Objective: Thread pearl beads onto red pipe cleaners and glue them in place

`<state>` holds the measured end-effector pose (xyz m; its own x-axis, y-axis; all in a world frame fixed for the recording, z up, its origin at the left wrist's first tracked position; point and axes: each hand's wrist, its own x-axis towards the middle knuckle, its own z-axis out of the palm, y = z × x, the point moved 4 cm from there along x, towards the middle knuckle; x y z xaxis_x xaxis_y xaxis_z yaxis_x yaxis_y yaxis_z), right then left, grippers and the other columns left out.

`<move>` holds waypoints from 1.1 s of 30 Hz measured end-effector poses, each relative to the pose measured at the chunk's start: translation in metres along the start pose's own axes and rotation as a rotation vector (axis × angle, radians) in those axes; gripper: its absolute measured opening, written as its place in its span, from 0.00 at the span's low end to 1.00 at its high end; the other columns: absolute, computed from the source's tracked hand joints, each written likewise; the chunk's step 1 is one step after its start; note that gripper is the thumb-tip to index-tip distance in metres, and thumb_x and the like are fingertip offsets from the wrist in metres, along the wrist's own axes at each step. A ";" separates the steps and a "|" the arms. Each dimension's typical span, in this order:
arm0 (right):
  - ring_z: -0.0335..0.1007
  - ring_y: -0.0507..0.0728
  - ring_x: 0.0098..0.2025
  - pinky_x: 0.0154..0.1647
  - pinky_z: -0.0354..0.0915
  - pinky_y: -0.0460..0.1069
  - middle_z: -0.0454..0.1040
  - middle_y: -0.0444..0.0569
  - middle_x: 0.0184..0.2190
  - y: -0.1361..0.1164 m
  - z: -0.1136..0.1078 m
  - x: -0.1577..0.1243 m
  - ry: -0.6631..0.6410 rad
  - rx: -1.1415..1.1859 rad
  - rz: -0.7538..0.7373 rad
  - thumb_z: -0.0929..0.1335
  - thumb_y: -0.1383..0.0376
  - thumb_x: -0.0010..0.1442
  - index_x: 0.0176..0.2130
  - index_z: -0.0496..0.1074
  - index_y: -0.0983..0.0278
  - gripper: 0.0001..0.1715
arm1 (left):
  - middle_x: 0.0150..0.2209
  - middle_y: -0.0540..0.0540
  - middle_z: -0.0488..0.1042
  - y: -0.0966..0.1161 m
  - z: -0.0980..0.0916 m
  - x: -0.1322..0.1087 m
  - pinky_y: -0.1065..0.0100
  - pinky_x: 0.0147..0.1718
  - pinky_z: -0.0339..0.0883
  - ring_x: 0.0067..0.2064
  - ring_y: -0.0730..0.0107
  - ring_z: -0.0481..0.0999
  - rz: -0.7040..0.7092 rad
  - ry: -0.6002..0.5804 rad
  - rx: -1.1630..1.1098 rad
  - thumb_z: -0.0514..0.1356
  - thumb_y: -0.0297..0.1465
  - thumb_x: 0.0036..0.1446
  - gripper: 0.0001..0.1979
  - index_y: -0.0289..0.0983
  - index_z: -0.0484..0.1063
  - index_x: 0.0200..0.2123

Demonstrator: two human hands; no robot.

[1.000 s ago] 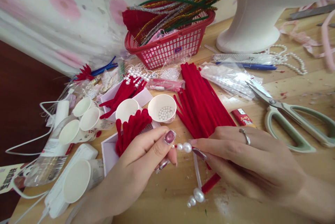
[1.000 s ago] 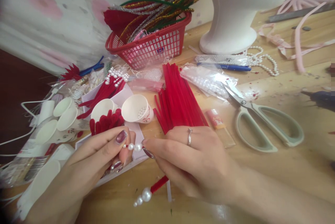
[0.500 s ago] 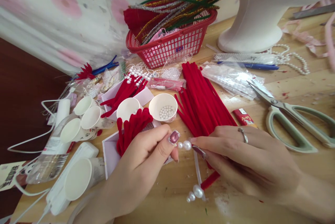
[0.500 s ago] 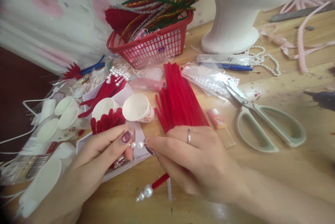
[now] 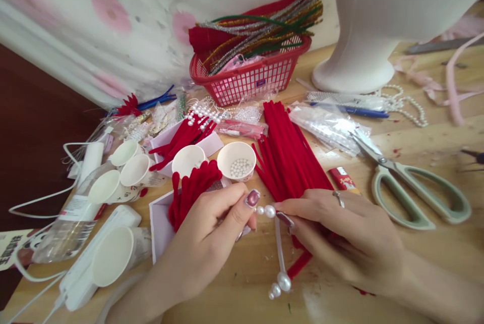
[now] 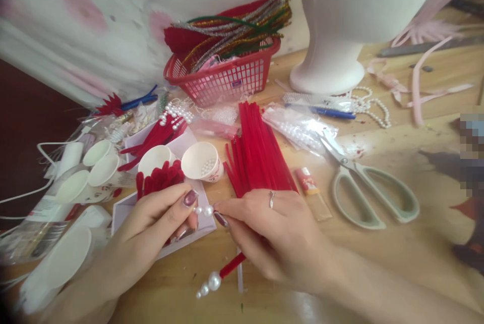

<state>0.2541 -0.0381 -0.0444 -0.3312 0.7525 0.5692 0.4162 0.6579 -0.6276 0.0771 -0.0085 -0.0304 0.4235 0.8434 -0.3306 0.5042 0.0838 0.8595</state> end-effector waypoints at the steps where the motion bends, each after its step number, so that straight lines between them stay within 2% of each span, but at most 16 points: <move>1: 0.69 0.51 0.20 0.20 0.61 0.45 0.74 0.42 0.22 -0.001 -0.001 0.001 0.007 0.021 0.014 0.63 0.76 0.65 0.44 0.73 0.62 0.14 | 0.22 0.55 0.62 0.000 0.000 0.001 0.69 0.26 0.54 0.25 0.73 0.61 -0.003 -0.008 -0.028 0.51 0.46 0.70 0.23 0.40 0.65 0.26; 4: 0.72 0.51 0.20 0.21 0.65 0.45 0.78 0.43 0.24 -0.001 0.000 -0.001 0.043 0.065 0.054 0.65 0.75 0.65 0.44 0.72 0.62 0.12 | 0.23 0.55 0.63 -0.001 0.001 0.002 0.69 0.27 0.55 0.26 0.73 0.61 -0.005 -0.026 -0.130 0.50 0.46 0.71 0.23 0.39 0.65 0.27; 8: 0.69 0.50 0.18 0.19 0.65 0.43 0.74 0.40 0.22 0.004 0.002 -0.006 0.107 0.161 0.118 0.65 0.72 0.67 0.43 0.72 0.62 0.08 | 0.22 0.56 0.60 -0.001 0.000 0.002 0.69 0.25 0.53 0.25 0.74 0.58 0.028 0.008 -0.230 0.52 0.45 0.69 0.22 0.40 0.62 0.26; 12: 0.68 0.50 0.19 0.19 0.65 0.43 0.74 0.41 0.22 0.008 0.004 -0.009 0.136 0.270 0.191 0.64 0.69 0.71 0.43 0.71 0.61 0.06 | 0.20 0.55 0.60 0.002 -0.002 0.000 0.68 0.26 0.54 0.24 0.74 0.58 0.106 0.031 -0.216 0.50 0.40 0.70 0.23 0.40 0.57 0.21; 15: 0.65 0.50 0.18 0.17 0.62 0.43 0.74 0.41 0.22 0.015 0.007 -0.012 0.186 0.417 0.325 0.64 0.64 0.72 0.44 0.69 0.61 0.04 | 0.17 0.53 0.60 0.003 -0.004 -0.003 0.68 0.26 0.55 0.22 0.74 0.58 0.129 0.017 -0.164 0.50 0.44 0.69 0.27 0.39 0.58 0.18; 18: 0.63 0.49 0.16 0.16 0.59 0.42 0.72 0.39 0.21 0.023 0.006 -0.012 0.274 0.503 0.431 0.66 0.59 0.72 0.44 0.68 0.60 0.07 | 0.16 0.52 0.61 0.002 -0.011 -0.005 0.68 0.24 0.53 0.21 0.74 0.57 0.144 0.083 -0.159 0.53 0.47 0.67 0.29 0.39 0.60 0.16; 19: 0.62 0.48 0.16 0.16 0.58 0.42 0.71 0.38 0.21 0.025 0.005 -0.011 0.298 0.513 0.450 0.66 0.58 0.72 0.44 0.67 0.60 0.08 | 0.19 0.52 0.66 0.002 -0.014 -0.006 0.69 0.24 0.54 0.22 0.74 0.58 0.157 0.122 -0.169 0.56 0.46 0.65 0.26 0.38 0.65 0.18; 21: 0.61 0.48 0.16 0.16 0.58 0.41 0.70 0.37 0.20 0.029 0.003 -0.008 0.336 0.534 0.475 0.66 0.56 0.72 0.44 0.66 0.60 0.10 | 0.31 0.49 0.76 0.003 -0.019 -0.008 0.70 0.26 0.59 0.25 0.74 0.64 0.199 0.209 -0.177 0.62 0.40 0.61 0.11 0.38 0.76 0.32; 22: 0.61 0.47 0.16 0.16 0.58 0.41 0.70 0.36 0.20 0.030 0.003 -0.007 0.350 0.550 0.489 0.66 0.56 0.72 0.44 0.66 0.60 0.10 | 0.37 0.48 0.78 0.005 -0.020 -0.010 0.70 0.29 0.63 0.28 0.73 0.67 0.222 0.243 -0.155 0.63 0.36 0.60 0.09 0.40 0.77 0.41; 23: 0.61 0.47 0.16 0.17 0.58 0.41 0.71 0.36 0.20 0.031 0.002 -0.006 0.359 0.567 0.502 0.67 0.55 0.71 0.43 0.66 0.60 0.11 | 0.41 0.47 0.78 0.006 -0.019 -0.013 0.69 0.32 0.66 0.31 0.71 0.70 0.243 0.268 -0.109 0.63 0.34 0.59 0.11 0.42 0.77 0.45; 25: 0.61 0.47 0.16 0.17 0.58 0.41 0.71 0.36 0.21 0.031 0.002 -0.005 0.372 0.600 0.519 0.68 0.54 0.70 0.43 0.65 0.60 0.12 | 0.39 0.47 0.79 0.008 -0.013 -0.019 0.68 0.35 0.67 0.35 0.67 0.74 0.264 0.296 0.034 0.61 0.32 0.61 0.09 0.43 0.79 0.43; 27: 0.62 0.47 0.16 0.17 0.58 0.41 0.72 0.36 0.21 0.031 0.002 -0.004 0.375 0.633 0.528 0.69 0.54 0.69 0.42 0.65 0.60 0.13 | 0.32 0.49 0.79 0.005 0.002 -0.026 0.69 0.31 0.62 0.32 0.66 0.74 0.265 0.244 0.167 0.60 0.32 0.61 0.08 0.42 0.79 0.33; 28: 0.62 0.47 0.16 0.17 0.58 0.41 0.72 0.36 0.21 0.030 0.002 -0.004 0.374 0.647 0.530 0.69 0.54 0.69 0.43 0.65 0.60 0.14 | 0.28 0.50 0.78 0.002 0.013 -0.028 0.69 0.28 0.59 0.29 0.68 0.72 0.264 0.170 0.196 0.60 0.31 0.60 0.09 0.41 0.79 0.29; 30: 0.63 0.47 0.16 0.18 0.58 0.42 0.72 0.37 0.21 0.029 0.002 -0.003 0.365 0.672 0.531 0.69 0.53 0.68 0.43 0.65 0.60 0.15 | 0.22 0.53 0.72 -0.009 0.042 -0.030 0.70 0.25 0.55 0.23 0.73 0.65 0.247 -0.098 0.156 0.62 0.31 0.58 0.12 0.40 0.76 0.22; 32: 0.63 0.47 0.16 0.18 0.58 0.41 0.73 0.36 0.21 0.028 0.002 -0.003 0.354 0.689 0.527 0.70 0.53 0.68 0.43 0.65 0.60 0.15 | 0.21 0.54 0.70 -0.022 0.070 -0.029 0.71 0.24 0.54 0.21 0.75 0.62 0.165 -0.309 0.019 0.63 0.35 0.58 0.11 0.39 0.77 0.24; 33: 0.63 0.46 0.17 0.19 0.58 0.41 0.73 0.36 0.21 0.028 0.002 -0.002 0.351 0.692 0.525 0.70 0.53 0.68 0.42 0.65 0.60 0.15 | 0.24 0.53 0.73 -0.028 0.078 -0.026 0.72 0.24 0.55 0.23 0.75 0.64 0.109 -0.296 -0.104 0.62 0.39 0.60 0.10 0.39 0.78 0.31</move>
<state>0.2654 -0.0212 -0.0643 0.0780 0.9806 0.1799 -0.1942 0.1920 -0.9620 0.1111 -0.0746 -0.0760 0.6789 0.6607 -0.3202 0.3707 0.0679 0.9263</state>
